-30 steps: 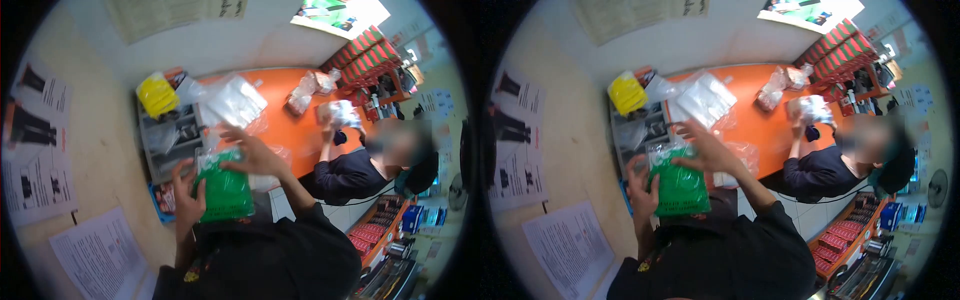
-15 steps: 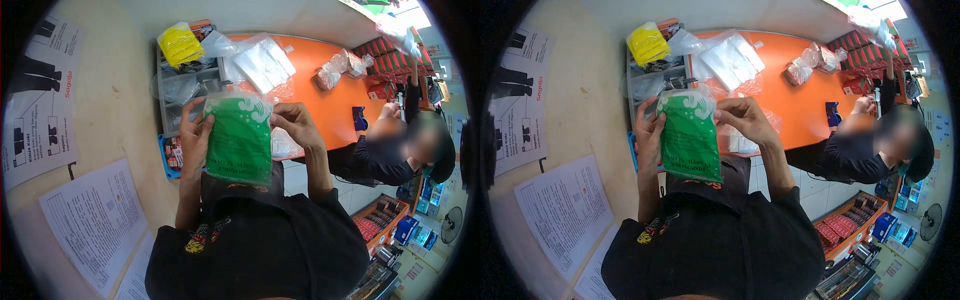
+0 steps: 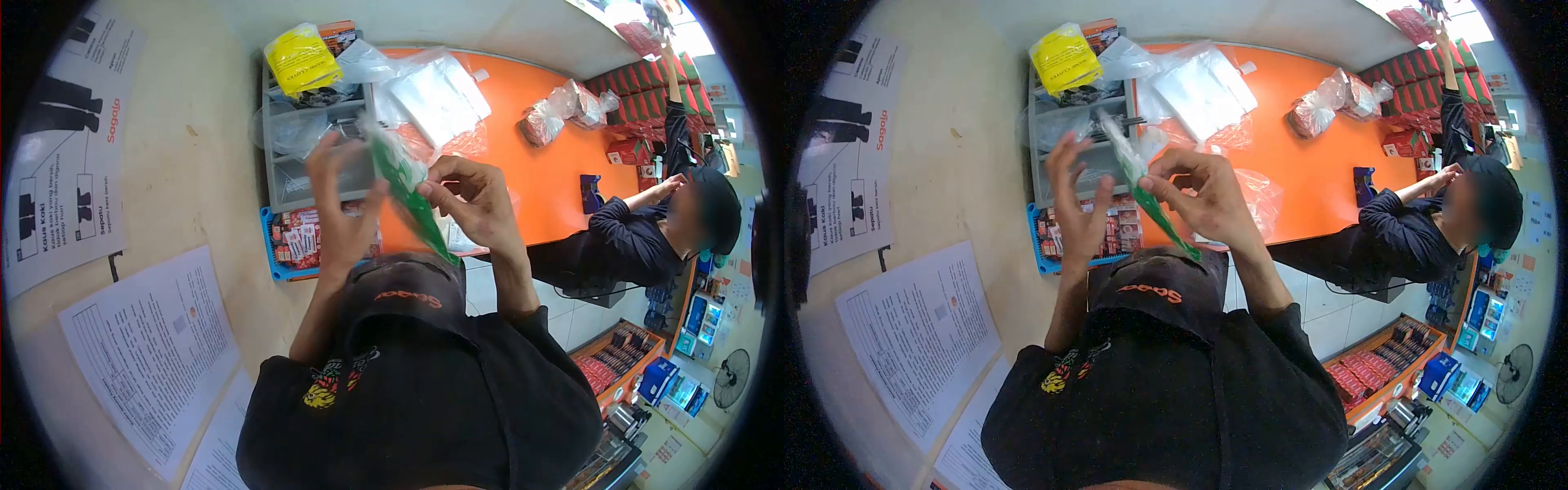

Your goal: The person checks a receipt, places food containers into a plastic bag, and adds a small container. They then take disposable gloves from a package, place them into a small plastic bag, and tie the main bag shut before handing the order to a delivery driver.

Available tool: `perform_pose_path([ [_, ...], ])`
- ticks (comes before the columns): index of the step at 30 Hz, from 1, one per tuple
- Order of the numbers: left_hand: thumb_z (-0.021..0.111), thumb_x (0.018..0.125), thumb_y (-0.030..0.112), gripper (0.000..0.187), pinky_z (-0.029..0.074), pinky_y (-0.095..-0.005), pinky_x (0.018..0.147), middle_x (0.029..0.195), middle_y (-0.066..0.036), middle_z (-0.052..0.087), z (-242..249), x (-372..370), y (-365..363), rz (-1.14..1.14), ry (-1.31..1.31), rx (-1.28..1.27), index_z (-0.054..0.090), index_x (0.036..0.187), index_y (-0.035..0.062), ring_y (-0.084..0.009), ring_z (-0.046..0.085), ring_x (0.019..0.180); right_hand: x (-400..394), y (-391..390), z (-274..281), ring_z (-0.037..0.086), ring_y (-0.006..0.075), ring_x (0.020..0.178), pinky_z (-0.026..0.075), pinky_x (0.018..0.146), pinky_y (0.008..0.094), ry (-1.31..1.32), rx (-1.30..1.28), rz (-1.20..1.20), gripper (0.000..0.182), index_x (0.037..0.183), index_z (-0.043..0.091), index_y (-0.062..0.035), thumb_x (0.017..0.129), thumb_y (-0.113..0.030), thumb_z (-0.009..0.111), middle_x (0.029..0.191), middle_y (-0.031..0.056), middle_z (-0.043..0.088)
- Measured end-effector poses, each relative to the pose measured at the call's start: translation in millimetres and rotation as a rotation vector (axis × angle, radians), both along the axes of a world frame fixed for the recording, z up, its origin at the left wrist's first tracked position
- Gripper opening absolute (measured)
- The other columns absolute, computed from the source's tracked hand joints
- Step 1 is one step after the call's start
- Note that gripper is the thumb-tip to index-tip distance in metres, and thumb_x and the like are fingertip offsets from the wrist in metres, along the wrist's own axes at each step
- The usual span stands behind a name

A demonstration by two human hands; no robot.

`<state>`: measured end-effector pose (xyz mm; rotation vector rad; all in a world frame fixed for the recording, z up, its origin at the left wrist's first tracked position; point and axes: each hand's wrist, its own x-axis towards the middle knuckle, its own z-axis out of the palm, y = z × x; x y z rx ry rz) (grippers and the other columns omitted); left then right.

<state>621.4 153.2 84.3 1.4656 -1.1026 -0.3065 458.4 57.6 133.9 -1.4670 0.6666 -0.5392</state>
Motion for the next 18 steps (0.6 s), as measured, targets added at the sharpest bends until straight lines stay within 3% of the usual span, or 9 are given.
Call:
perform_pose_path([
  [1, 0.075, 0.083, 0.011, 0.051, 0.051, -0.0339, 0.089, 0.125, -0.014, 0.058, 6.7, -0.3, 1.0, -0.001, -0.214, 0.022, 0.05, 0.125, -0.0002, -0.0245, 0.064, 0.103, 3.3, 2.6, 1.2, 0.059, 0.007, 0.071, 0.049, 0.065, 0.0227, 0.002, 0.013, 0.014, 0.011, 0.089, 0.066, 0.0024, 0.088, -0.009, 0.069, 0.082, 0.0026, 0.064],
  [4, 0.075, 0.082, 0.008, 0.048, 0.052, -0.0307, 0.088, 0.117, -0.011, 0.062, 10.5, -18.9, 2.8, -0.397, 0.471, 0.148, 0.053, 0.123, -0.0015, -0.0188, 0.063, 0.103, 10.3, 8.2, -1.4, 0.059, 0.0063, 0.072, 0.049, 0.069, 0.0226, -0.021, 0.059, 0.011, 0.011, 0.089, 0.065, 0.0019, 0.09, -0.009, 0.067, 0.081, 0.0022, 0.064],
  [8, 0.071, 0.086, 0.005, 0.046, 0.05, -0.0282, 0.088, 0.111, -0.01, 0.065, 7.5, -17.7, 5.6, -0.456, 0.595, 0.241, 0.051, 0.125, -0.0044, -0.015, 0.062, 0.104, 11.2, 6.5, -7.8, 0.059, 0.0055, 0.073, 0.048, 0.067, 0.0221, -0.024, 0.019, -0.034, 0.009, 0.092, 0.065, 0.0009, 0.091, -0.008, 0.065, 0.078, 0.0012, 0.065],
  [12, 0.061, 0.094, 0.011, 0.033, 0.047, -0.0244, 0.077, 0.097, -0.007, 0.065, -2.5, -16.2, 7.0, -0.478, 0.662, 0.254, 0.055, 0.122, -0.0041, -0.009, 0.059, 0.09, 9.6, 7.7, -11.5, 0.059, 0.0057, 0.07, 0.048, 0.065, 0.0219, -0.054, 0.016, -0.091, 0.009, 0.092, 0.065, 0.0004, 0.091, -0.009, 0.065, 0.075, 0.0013, 0.064],
  [14, 0.056, 0.097, 0.017, 0.03, 0.045, -0.0254, 0.065, 0.081, -0.005, 0.064, -7.8, -12.5, 9.3, -0.441, 0.59, 0.316, 0.057, 0.118, -0.0039, -0.0072, 0.055, 0.074, 5.8, 3.6, -15.3, 0.06, 0.0076, 0.072, 0.048, 0.064, 0.0231, 0.022, -0.129, -0.135, 0.011, 0.095, 0.066, -0.0001, 0.088, -0.008, 0.068, 0.081, 0.0032, 0.065],
  [18, 0.047, 0.101, 0.022, 0.031, 0.038, -0.0241, 0.059, 0.076, -0.001, 0.058, -2.3, -11.8, 11.7, -0.428, 0.599, 0.28, 0.06, 0.112, -0.0047, -0.0055, 0.046, 0.068, 5.9, 0.0, -6.2, 0.062, 0.0145, 0.079, 0.049, 0.065, 0.0266, 0.111, -0.575, -0.155, 0.022, 0.1, 0.067, -0.0017, 0.08, -0.006, 0.074, 0.095, 0.0071, 0.065],
])
